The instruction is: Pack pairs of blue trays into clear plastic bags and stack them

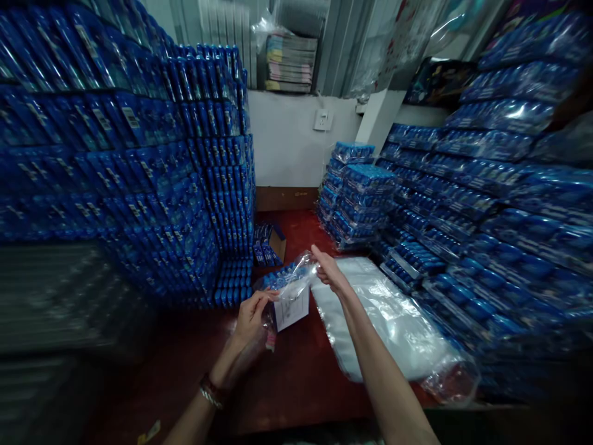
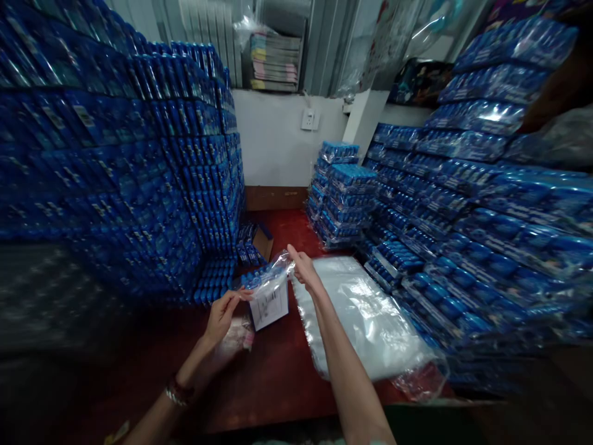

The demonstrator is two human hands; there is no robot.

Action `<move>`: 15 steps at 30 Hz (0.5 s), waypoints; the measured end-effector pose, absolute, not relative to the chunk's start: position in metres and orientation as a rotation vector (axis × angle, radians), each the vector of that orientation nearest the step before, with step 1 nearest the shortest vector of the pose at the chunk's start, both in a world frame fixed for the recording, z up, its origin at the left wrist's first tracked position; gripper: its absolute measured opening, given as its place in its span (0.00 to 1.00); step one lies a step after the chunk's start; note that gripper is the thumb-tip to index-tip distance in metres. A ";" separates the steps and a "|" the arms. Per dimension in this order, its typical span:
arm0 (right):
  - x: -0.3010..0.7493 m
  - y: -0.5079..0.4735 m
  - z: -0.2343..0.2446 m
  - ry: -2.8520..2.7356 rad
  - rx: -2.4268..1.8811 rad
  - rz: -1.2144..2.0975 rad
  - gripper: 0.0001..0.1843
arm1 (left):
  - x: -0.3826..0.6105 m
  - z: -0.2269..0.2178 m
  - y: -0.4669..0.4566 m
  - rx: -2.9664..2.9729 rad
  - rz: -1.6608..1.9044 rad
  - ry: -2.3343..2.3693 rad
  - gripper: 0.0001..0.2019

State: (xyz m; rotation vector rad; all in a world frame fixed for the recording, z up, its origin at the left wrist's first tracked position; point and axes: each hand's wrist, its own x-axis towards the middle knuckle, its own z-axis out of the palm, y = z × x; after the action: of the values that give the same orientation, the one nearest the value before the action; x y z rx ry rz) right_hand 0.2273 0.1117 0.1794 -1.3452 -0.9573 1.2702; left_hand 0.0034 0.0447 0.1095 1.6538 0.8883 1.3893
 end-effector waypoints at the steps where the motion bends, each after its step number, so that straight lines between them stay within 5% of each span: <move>1: 0.229 0.111 0.178 -1.016 -1.359 1.258 0.24 | 0.003 0.108 0.045 1.672 1.386 0.889 0.15; 15: 0.209 0.085 0.063 -1.028 -1.208 0.766 0.19 | -0.033 0.085 0.073 2.118 1.321 0.726 0.12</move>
State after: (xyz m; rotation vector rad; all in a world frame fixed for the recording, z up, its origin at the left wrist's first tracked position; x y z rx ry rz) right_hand 0.2095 0.0848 0.0634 -1.2081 -1.0278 0.7659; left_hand -0.0325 0.0729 0.0854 2.1185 0.7256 1.3209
